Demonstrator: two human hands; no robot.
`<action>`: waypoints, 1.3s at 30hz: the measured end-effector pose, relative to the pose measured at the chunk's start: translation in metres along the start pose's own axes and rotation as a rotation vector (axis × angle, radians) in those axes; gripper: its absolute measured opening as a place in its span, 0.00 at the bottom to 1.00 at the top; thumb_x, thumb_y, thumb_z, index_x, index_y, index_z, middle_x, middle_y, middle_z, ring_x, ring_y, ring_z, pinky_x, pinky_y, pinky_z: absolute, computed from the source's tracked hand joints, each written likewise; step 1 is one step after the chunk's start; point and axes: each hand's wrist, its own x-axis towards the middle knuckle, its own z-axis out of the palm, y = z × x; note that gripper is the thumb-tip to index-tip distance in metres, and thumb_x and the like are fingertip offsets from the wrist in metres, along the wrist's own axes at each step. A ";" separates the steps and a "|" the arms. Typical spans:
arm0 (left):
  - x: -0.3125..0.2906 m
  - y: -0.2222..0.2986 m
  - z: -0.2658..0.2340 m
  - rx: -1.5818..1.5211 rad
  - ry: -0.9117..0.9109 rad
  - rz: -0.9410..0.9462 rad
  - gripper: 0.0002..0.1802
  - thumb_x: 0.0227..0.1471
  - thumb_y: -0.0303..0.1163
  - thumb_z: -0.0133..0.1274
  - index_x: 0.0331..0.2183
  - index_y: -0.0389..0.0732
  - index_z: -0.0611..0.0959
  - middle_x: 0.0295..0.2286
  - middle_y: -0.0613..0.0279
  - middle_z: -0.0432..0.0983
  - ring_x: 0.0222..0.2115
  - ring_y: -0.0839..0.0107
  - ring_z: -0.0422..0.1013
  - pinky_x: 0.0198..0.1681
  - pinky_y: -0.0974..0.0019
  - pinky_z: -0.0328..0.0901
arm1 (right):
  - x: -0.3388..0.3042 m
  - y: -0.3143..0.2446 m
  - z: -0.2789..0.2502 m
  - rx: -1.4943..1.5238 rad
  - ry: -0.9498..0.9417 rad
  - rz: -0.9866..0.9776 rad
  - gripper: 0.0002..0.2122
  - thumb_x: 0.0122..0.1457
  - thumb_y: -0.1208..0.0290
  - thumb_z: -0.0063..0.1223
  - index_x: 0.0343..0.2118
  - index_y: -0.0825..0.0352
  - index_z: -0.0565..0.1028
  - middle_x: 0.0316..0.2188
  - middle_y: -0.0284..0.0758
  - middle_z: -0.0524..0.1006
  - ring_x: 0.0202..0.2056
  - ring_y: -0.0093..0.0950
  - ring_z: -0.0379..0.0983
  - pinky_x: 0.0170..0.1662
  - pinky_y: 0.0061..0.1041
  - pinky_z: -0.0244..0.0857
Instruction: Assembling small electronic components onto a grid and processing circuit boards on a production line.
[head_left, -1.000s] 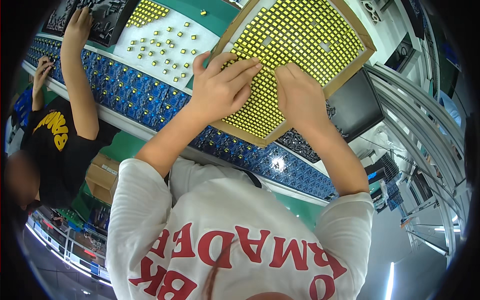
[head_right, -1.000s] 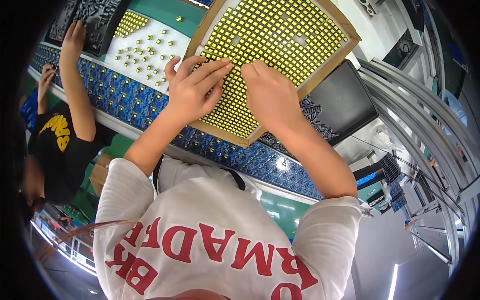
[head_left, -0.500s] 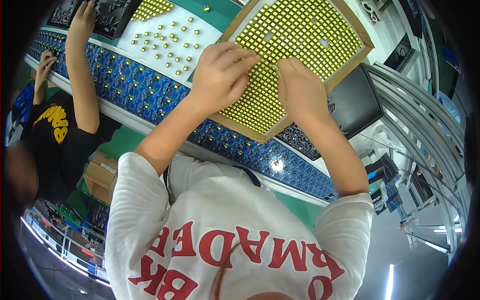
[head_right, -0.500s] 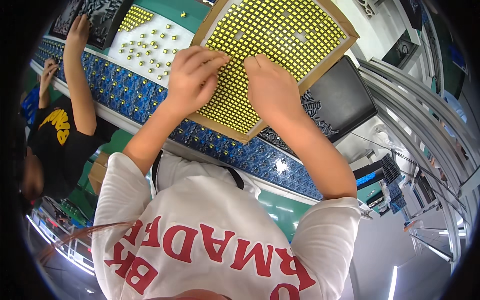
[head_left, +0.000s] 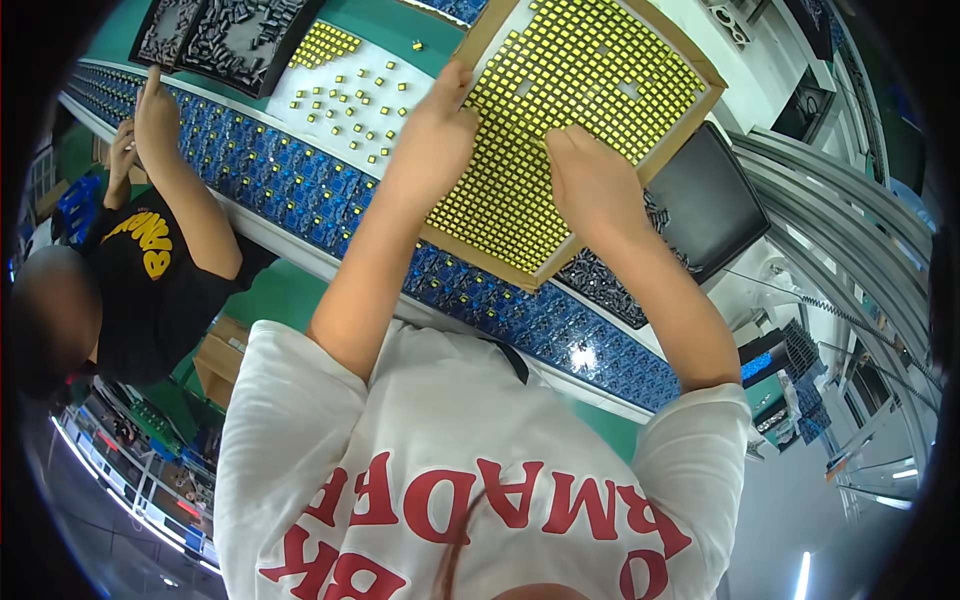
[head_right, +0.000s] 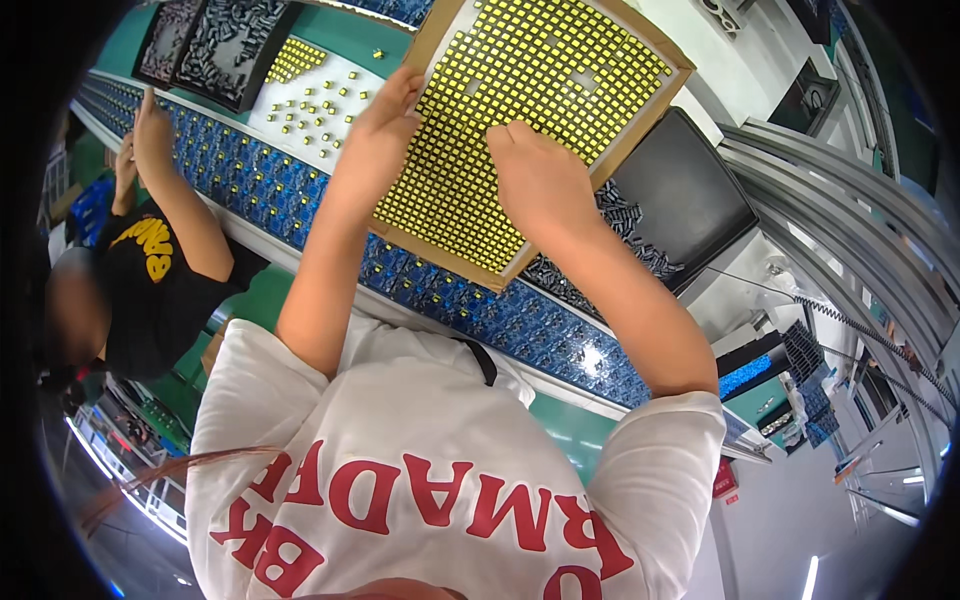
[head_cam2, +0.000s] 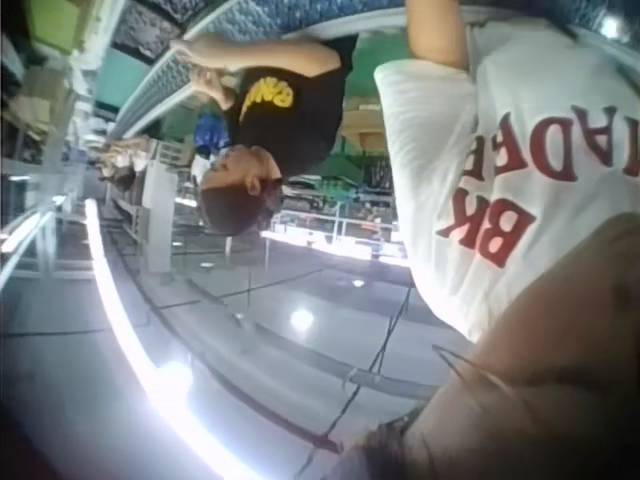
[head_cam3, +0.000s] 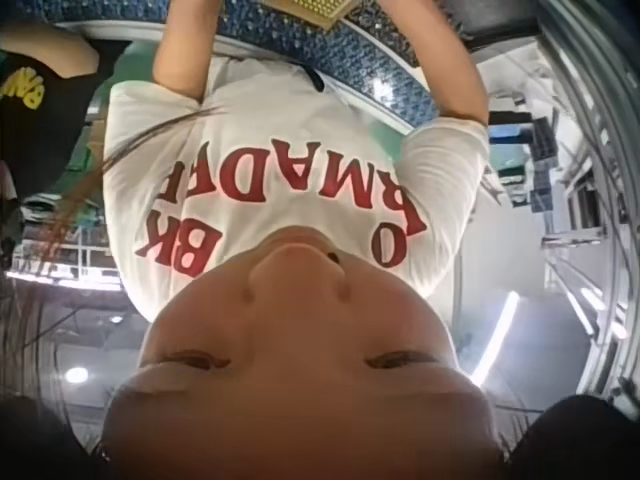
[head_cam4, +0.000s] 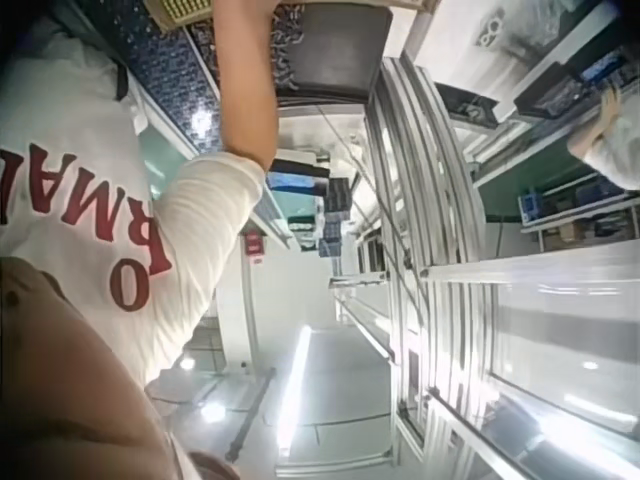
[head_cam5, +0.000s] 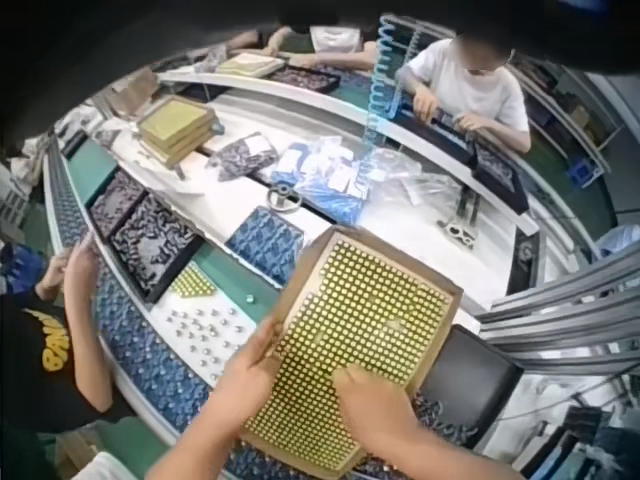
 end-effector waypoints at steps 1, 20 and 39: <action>0.003 -0.004 -0.002 0.011 0.000 0.010 0.24 0.52 0.22 0.42 0.52 0.32 0.72 0.46 0.39 0.72 0.47 0.52 0.72 0.48 0.62 0.65 | -0.001 0.000 0.000 0.005 0.011 -0.007 0.01 0.57 0.77 0.48 0.29 0.67 0.69 0.26 0.40 0.70 0.31 0.42 0.71 0.34 0.39 0.66; 0.023 0.044 -0.024 0.762 -0.202 -0.080 0.14 0.46 0.34 0.61 0.35 0.38 0.84 0.28 0.53 0.81 0.29 0.59 0.77 0.36 0.62 0.70 | -0.010 0.011 0.010 0.101 0.131 -0.029 0.02 0.53 0.79 0.47 0.30 0.67 0.69 0.27 0.38 0.71 0.32 0.38 0.74 0.36 0.37 0.69; 0.014 0.024 -0.010 0.866 -0.109 0.090 0.14 0.49 0.31 0.58 0.39 0.34 0.81 0.32 0.50 0.79 0.32 0.60 0.76 0.37 0.63 0.68 | -0.010 0.009 0.008 0.069 0.099 0.027 0.03 0.54 0.79 0.47 0.31 0.67 0.71 0.28 0.39 0.73 0.33 0.39 0.74 0.37 0.37 0.70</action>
